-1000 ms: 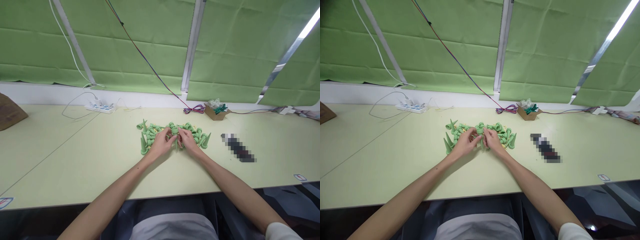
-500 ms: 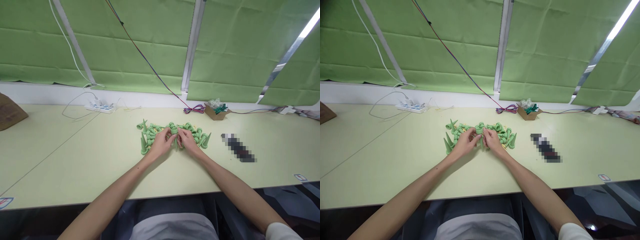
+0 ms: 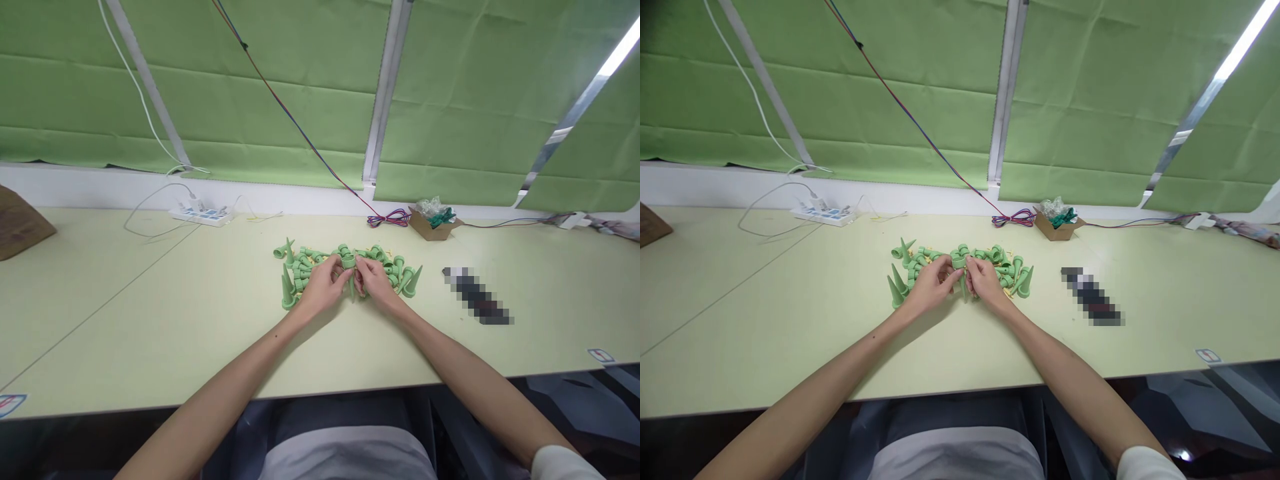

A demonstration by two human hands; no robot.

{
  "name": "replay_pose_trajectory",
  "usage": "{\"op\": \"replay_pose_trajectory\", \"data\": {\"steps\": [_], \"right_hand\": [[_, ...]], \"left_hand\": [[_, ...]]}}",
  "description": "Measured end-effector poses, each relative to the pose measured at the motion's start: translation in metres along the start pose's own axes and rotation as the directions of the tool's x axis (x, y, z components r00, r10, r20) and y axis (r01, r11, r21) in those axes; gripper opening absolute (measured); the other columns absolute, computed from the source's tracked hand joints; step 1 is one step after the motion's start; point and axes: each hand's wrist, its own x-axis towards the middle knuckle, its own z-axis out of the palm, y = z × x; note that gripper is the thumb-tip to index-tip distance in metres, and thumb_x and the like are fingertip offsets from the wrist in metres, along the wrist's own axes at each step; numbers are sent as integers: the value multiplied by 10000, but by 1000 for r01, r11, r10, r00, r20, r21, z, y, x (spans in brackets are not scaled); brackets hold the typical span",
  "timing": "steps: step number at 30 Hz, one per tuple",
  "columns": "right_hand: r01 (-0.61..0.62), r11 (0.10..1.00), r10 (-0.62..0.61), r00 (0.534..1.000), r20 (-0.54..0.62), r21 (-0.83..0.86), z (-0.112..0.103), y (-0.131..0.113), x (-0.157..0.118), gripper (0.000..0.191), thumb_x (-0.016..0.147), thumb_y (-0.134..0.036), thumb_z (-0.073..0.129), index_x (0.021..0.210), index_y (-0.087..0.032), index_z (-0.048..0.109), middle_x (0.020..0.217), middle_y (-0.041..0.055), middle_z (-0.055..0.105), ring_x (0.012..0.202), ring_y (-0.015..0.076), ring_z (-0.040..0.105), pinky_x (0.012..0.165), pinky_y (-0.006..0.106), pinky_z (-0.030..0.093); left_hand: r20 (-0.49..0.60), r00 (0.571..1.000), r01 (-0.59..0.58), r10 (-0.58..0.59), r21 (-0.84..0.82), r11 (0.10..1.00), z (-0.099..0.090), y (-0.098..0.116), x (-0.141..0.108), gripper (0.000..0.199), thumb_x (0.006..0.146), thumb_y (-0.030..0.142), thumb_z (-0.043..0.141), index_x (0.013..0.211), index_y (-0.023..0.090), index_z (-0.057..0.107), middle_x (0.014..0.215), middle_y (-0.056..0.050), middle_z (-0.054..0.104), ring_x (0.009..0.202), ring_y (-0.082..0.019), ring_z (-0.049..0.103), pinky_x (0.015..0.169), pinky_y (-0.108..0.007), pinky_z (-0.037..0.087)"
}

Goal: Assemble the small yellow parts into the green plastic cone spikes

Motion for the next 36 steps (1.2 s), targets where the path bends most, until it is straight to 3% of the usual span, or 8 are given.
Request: {"op": "replay_pose_trajectory", "data": {"steps": [20, 30, 36], "right_hand": [[-8, 1000, 8, 1000, -1, 5, 1, -1, 0, 538, 909, -617, 471, 547, -221, 430, 392, -38, 437, 319, 102, 374, 334, 259, 306], [59, 992, -57, 998, 14, -112, -1, -4, -3, 526, 945, -594, 420, 578, -217, 430, 414, -40, 454, 354, 107, 412, 412, 266, 344], [74, 990, -71, 997, 22, -121, 0, -5, -4, 512, 952, -587, 418, 600, -216, 442, 420, -43, 444, 371, 109, 406, 435, 271, 342]], "left_hand": [[-3, 1000, 0, 0, 26, 1000, -1, 1, 0, 203, 870, 361, 545, 774, 202, 463, 686, -3, 566, 604, -139, 508, 579, -268, 360], [48, 997, 63, -57, -140, 988, 0, 0, 1, 221, 868, 371, 556, 782, 208, 433, 610, 32, 519, 535, -126, 526, 526, -256, 378], [140, 975, 209, -170, -350, 913, 0, 1, 2, 308, 830, 435, 609, 799, 218, 393, 541, 69, 471, 418, -103, 496, 422, -231, 345]]}}
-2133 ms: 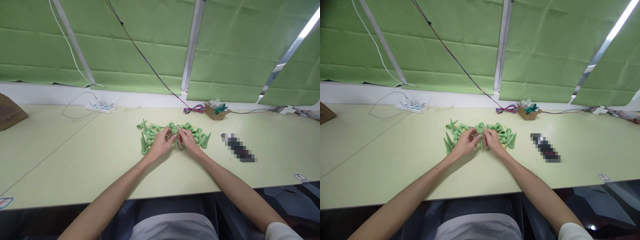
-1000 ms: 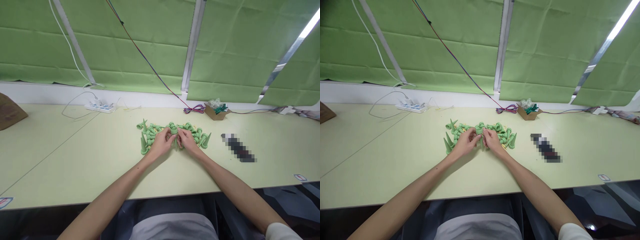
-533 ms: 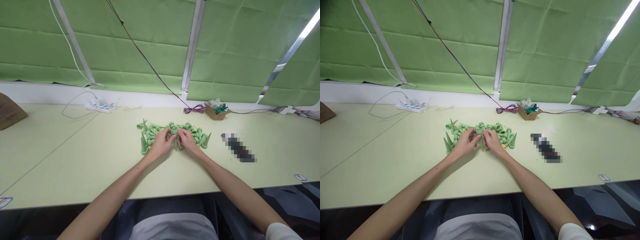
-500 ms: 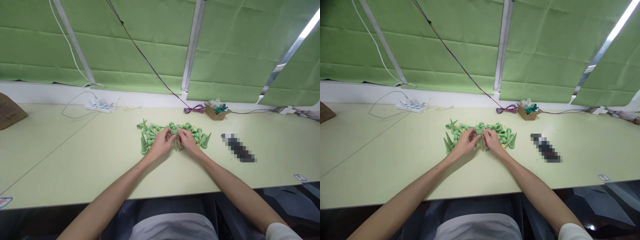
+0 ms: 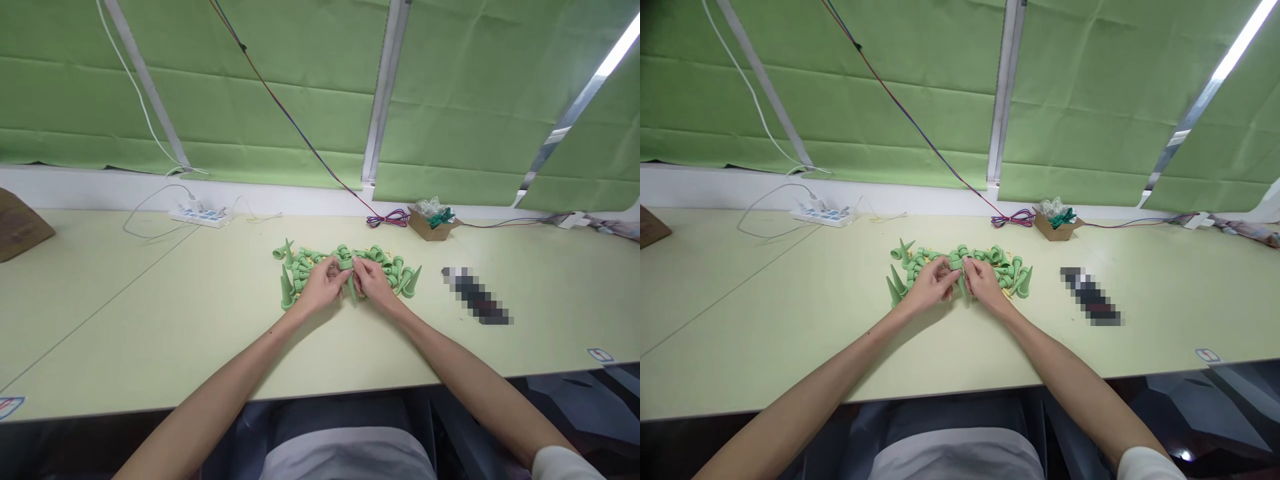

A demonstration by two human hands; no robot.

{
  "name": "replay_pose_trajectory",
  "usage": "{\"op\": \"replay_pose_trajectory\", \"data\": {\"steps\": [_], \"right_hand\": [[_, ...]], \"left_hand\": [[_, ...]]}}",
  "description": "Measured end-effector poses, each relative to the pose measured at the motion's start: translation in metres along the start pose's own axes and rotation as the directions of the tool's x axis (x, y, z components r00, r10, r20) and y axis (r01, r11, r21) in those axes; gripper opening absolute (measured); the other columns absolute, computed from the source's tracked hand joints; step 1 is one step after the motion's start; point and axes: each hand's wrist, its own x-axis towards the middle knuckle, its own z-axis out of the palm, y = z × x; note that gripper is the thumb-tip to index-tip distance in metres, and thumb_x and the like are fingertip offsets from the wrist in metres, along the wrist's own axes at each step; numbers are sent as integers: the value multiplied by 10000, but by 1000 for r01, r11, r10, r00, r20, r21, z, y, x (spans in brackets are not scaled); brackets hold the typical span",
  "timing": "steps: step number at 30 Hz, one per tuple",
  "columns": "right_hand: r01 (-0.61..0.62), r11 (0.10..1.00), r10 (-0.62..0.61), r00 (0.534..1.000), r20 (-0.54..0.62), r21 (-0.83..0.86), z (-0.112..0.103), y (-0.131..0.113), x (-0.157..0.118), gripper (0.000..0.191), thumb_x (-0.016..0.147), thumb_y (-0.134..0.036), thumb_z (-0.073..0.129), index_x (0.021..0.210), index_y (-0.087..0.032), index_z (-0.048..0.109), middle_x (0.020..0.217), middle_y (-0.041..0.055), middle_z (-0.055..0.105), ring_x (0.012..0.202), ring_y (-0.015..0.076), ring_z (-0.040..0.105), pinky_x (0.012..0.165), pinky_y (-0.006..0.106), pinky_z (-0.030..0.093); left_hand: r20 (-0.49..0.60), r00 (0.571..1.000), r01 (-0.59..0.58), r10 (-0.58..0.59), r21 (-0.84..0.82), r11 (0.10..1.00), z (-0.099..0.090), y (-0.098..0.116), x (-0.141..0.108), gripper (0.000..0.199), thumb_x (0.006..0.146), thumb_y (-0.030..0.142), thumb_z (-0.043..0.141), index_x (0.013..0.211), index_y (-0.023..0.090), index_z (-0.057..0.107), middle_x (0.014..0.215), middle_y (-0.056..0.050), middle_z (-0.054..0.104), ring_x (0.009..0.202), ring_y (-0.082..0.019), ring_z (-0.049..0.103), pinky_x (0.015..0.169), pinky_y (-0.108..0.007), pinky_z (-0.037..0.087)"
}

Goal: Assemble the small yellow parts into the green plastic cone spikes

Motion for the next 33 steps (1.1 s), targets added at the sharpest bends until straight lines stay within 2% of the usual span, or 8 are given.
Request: {"op": "replay_pose_trajectory", "data": {"steps": [7, 14, 18, 23, 28, 33], "right_hand": [[17, 1000, -17, 1000, 5, -15, -1, -2, 0, 494, 938, -587, 447, 608, -220, 434, 437, -46, 428, 389, 111, 396, 438, 272, 329], [42, 999, -42, 999, 7, -9, -2, -1, 0, 459, 938, -550, 471, 621, -221, 429, 480, -46, 412, 430, 110, 378, 452, 268, 301], [64, 998, -64, 998, 19, -9, -2, -1, 0, 455, 948, -532, 466, 617, -223, 416, 475, -46, 410, 430, 110, 374, 451, 268, 299], [39, 999, -39, 999, 19, 11, 0, -1, -1, 474, 939, -576, 454, 619, -227, 418, 448, -51, 413, 396, 110, 385, 424, 270, 309], [32, 998, -33, 999, 22, 50, 2, 2, 0, 486, 930, -607, 449, 628, -227, 422, 429, -59, 414, 359, 105, 383, 389, 267, 306], [21, 997, -22, 1000, 16, 81, 2, 3, 1, 508, 930, -611, 446, 602, -223, 424, 415, -57, 423, 345, 99, 383, 383, 262, 304]], "left_hand": [[41, 989, 147, -142, -168, 975, -1, 1, -1, 396, 780, 496, 683, 772, 216, 403, 550, 53, 525, 411, -87, 482, 404, -220, 343], [150, 950, 311, -273, -413, 856, -3, 5, -1, 369, 777, 383, 724, 720, 190, 415, 593, 30, 539, 410, -55, 444, 397, -207, 300], [185, 935, 354, -302, -472, 807, -4, 5, 0, 331, 789, 329, 712, 702, 181, 429, 584, 29, 523, 414, -52, 434, 401, -204, 290], [170, 943, 332, -286, -428, 841, -3, 5, -1, 336, 804, 378, 705, 740, 191, 432, 526, 41, 499, 429, -65, 448, 425, -199, 325], [99, 978, 203, -182, -298, 933, -2, 4, -2, 378, 791, 459, 701, 781, 205, 421, 521, 42, 528, 445, -81, 469, 445, -211, 369], [72, 989, 139, -126, -211, 968, -1, -1, -1, 406, 796, 520, 671, 783, 214, 404, 548, 35, 539, 478, -102, 499, 447, -228, 386]]}}
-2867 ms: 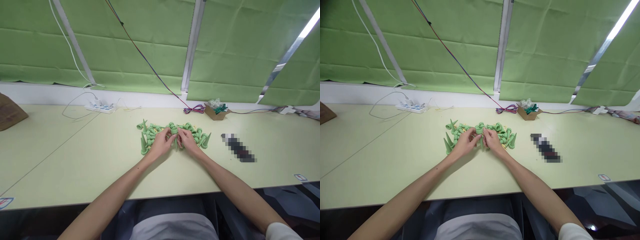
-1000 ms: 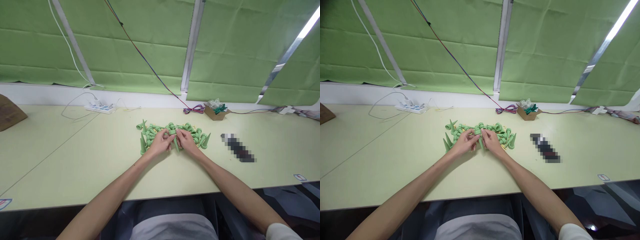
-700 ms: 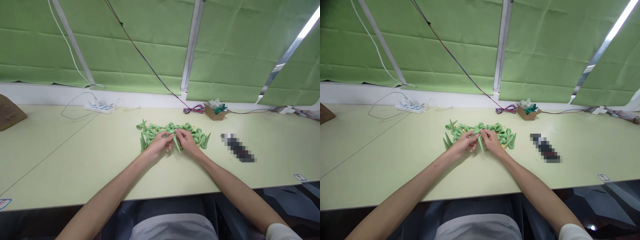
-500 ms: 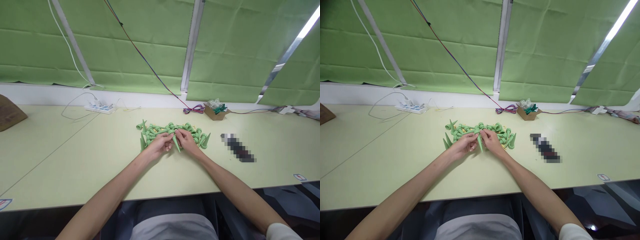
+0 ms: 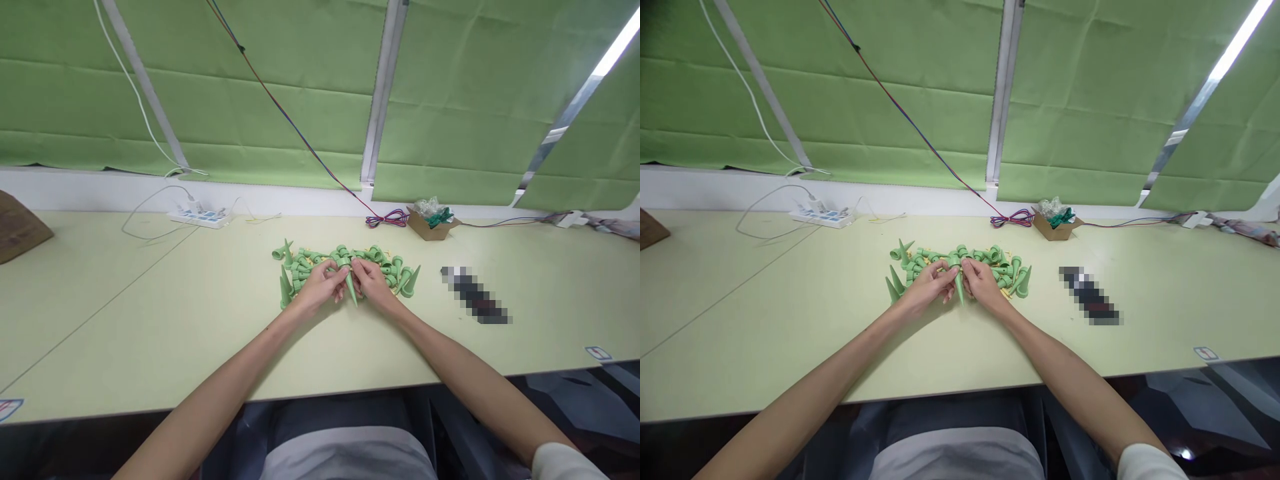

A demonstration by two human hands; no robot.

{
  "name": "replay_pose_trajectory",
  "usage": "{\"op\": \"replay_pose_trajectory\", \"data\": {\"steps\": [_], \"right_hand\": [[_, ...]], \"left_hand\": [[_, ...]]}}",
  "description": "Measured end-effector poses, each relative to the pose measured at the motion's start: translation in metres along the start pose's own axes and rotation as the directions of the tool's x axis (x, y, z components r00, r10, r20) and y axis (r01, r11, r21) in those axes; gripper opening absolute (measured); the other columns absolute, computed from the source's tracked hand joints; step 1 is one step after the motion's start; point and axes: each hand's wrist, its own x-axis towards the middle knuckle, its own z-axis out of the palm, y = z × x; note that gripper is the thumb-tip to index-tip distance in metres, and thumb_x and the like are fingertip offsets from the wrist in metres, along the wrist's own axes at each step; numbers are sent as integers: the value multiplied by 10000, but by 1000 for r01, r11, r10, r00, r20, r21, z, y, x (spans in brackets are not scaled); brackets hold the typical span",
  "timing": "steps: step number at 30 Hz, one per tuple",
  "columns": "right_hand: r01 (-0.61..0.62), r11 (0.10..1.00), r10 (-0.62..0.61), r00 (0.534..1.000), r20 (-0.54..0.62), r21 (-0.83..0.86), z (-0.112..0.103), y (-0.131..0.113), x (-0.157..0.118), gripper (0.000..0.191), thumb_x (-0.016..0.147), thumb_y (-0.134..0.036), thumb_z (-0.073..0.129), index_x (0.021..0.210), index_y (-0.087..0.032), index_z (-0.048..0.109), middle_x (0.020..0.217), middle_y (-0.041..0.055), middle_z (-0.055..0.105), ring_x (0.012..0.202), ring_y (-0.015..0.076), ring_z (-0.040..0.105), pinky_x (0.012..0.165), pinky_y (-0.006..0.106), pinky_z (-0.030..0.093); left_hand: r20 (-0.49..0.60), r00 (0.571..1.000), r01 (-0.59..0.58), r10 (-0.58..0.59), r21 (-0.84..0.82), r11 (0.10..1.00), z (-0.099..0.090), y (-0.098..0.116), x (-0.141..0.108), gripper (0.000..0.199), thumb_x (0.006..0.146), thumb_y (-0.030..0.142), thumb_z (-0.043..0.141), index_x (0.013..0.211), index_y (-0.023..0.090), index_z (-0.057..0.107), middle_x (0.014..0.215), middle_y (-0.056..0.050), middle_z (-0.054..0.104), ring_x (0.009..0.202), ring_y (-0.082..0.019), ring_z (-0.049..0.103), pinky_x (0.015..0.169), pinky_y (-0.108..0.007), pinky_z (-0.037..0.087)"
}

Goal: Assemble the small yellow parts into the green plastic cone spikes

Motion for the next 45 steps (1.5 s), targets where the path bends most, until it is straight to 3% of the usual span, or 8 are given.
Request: {"op": "replay_pose_trajectory", "data": {"steps": [6, 9, 15, 21, 25, 36, 41, 45], "right_hand": [[-62, 992, 65, 998, -16, 112, 0, 2, 0, 554, 920, -614, 460, 534, -222, 402, 382, -49, 409, 319, 97, 375, 356, 259, 303], [-111, 972, 114, 993, -3, 207, 1, 2, 0, 550, 891, -622, 505, 531, -227, 372, 363, -58, 384, 299, 94, 349, 330, 253, 294], [-160, 946, 163, 987, 13, 280, 1, -1, 1, 570, 863, -628, 538, 510, -227, 337, 342, -66, 347, 285, 82, 334, 323, 235, 273], [-177, 939, 182, 983, 12, 294, 1, -3, 2, 589, 866, -608, 540, 483, -231, 298, 329, -65, 323, 276, 79, 343, 339, 234, 265], [-176, 939, 184, 983, 1, 297, 1, -4, 2, 595, 847, -637, 548, 487, -236, 297, 326, -70, 313, 271, 81, 335, 335, 239, 260], [-111, 967, 124, 991, -42, 231, 7, 0, 2, 596, 886, -696, 439, 521, -231, 360, 363, -59, 334, 312, 100, 351, 352, 266, 269], [-83, 989, 97, 989, -114, 121, 3, -6, 2, 606, 858, -749, 412, 539, -236, 363, 389, -54, 341, 336, 106, 334, 373, 289, 256], [-62, 996, 70, 988, -135, 63, 2, -7, 1, 612, 852, -757, 407, 536, -235, 371, 414, -43, 356, 365, 109, 345, 396, 298, 253]], "left_hand": [[16, 999, -53, 51, 157, 986, 1, 4, -3, 386, 831, 523, 615, 782, 218, 384, 550, 46, 510, 454, -102, 483, 453, -235, 366], [11, 988, -153, 156, 263, 953, 2, 5, -4, 343, 854, 482, 592, 788, 215, 388, 553, 55, 477, 471, -100, 463, 479, -233, 347], [3, 922, -327, 386, 541, 775, 1, 0, -3, 196, 885, 354, 560, 824, 195, 463, 683, 13, 525, 613, -118, 479, 580, -243, 360], [55, 875, -387, 481, 678, 625, -1, 0, -3, 109, 898, 253, 524, 818, 186, 491, 754, -7, 563, 646, -119, 477, 626, -253, 374], [57, 859, -398, 508, 699, 594, -1, -1, -2, 78, 898, 240, 523, 841, 187, 516, 771, -15, 583, 670, -131, 509, 640, -260, 395], [-61, 916, -271, 396, 635, 723, 1, -4, -1, 284, 867, 240, 543, 1149, 205, 529, 805, -13, 653, 608, -127, 580, 593, -261, 450], [-99, 986, -104, 134, 259, 960, 7, -1, 0, 331, 835, 304, 607, 1121, 209, 471, 1003, -77, 680, 497, -113, 616, 433, -234, 438], [-108, 993, 38, -43, -42, 998, 7, 6, 1, 207, 821, 238, 607, 931, 201, 436, 922, -78, 709, 494, -145, 643, 421, -248, 459]]}}
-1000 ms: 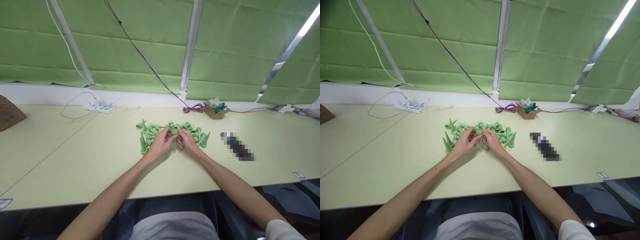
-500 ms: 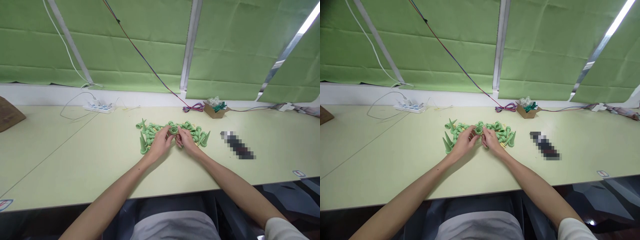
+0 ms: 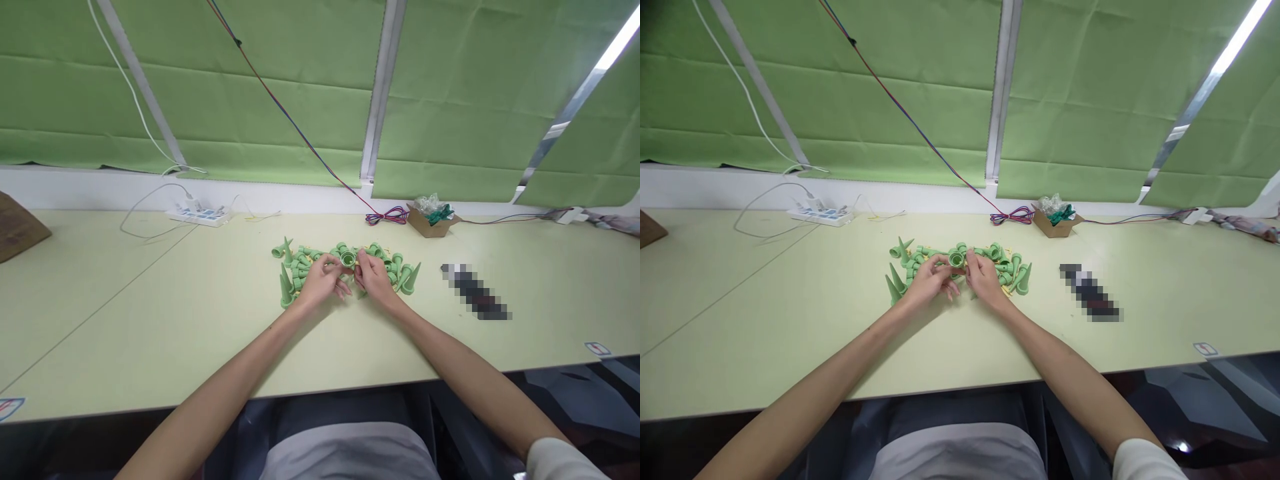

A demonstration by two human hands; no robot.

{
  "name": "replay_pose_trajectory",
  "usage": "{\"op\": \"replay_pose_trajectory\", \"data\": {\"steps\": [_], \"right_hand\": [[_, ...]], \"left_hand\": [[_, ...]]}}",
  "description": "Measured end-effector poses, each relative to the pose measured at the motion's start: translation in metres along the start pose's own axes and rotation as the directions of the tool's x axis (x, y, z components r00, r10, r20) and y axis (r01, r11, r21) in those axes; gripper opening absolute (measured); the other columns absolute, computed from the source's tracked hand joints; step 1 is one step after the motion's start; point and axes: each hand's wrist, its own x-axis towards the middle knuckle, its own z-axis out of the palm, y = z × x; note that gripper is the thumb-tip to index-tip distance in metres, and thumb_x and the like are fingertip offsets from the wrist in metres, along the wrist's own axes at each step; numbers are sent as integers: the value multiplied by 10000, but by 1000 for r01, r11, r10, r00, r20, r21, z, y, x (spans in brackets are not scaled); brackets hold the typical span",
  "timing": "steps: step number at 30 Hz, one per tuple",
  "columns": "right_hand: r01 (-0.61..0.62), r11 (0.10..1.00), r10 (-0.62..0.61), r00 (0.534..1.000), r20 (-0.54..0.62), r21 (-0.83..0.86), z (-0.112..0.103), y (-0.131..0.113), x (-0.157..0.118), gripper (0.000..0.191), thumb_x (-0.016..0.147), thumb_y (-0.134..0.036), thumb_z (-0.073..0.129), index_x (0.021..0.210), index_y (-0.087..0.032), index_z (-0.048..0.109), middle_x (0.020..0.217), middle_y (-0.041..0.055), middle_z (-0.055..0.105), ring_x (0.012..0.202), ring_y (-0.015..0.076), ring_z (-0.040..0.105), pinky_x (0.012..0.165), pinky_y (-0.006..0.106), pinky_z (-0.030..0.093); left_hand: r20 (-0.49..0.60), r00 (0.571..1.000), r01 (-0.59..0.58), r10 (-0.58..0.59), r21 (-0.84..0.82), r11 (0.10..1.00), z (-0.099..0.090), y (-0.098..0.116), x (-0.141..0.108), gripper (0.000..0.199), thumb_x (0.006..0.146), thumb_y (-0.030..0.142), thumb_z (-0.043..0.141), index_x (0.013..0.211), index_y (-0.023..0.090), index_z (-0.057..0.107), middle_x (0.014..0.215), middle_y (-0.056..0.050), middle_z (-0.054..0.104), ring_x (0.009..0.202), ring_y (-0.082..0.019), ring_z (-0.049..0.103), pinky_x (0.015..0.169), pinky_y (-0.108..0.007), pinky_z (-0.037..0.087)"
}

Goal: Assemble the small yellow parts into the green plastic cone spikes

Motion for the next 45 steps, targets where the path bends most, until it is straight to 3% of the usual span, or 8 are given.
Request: {"op": "replay_pose_trajectory", "data": {"steps": [6, 15, 29, 45], "right_hand": [[54, 997, -55, 998, -8, -57, -2, 6, 1, 583, 895, -698, 409, 548, -230, 372, 440, -34, 370, 422, 119, 369, 432, 290, 285], [172, 967, -164, 985, 54, -188, -3, 7, -2, 531, 959, -592, 378, 583, -217, 386, 492, -30, 381, 474, 119, 370, 484, 278, 305], [181, 963, -158, 979, 128, -197, -2, 4, -3, 540, 955, -607, 364, 587, -216, 421, 479, -25, 402, 470, 122, 375, 477, 264, 290], [94, 990, -72, 979, 191, -107, -1, -1, -5, 499, 928, -661, 369, 669, -235, 391, 451, -55, 379, 421, 119, 359, 438, 255, 281]], "left_hand": [[34, 994, 110, -106, -170, 979, -2, 6, -1, 163, 864, 283, 586, 831, 186, 459, 878, -89, 718, 530, -146, 658, 434, -234, 467], [46, 988, 156, -151, -136, 978, -3, 1, 2, 424, 821, 566, 619, 835, 142, 602, 840, -117, 693, 580, -157, 647, 414, -232, 458], [119, 964, 259, -238, -224, 939, -3, 5, 1, 258, 785, 396, 687, 843, 162, 596, 754, -27, 597, 498, -69, 528, 398, -190, 418], [6, 999, 49, -48, -150, 988, -4, 4, -1, 362, 775, 505, 694, 795, 161, 582, 659, 17, 494, 475, -74, 478, 419, -230, 373]]}}
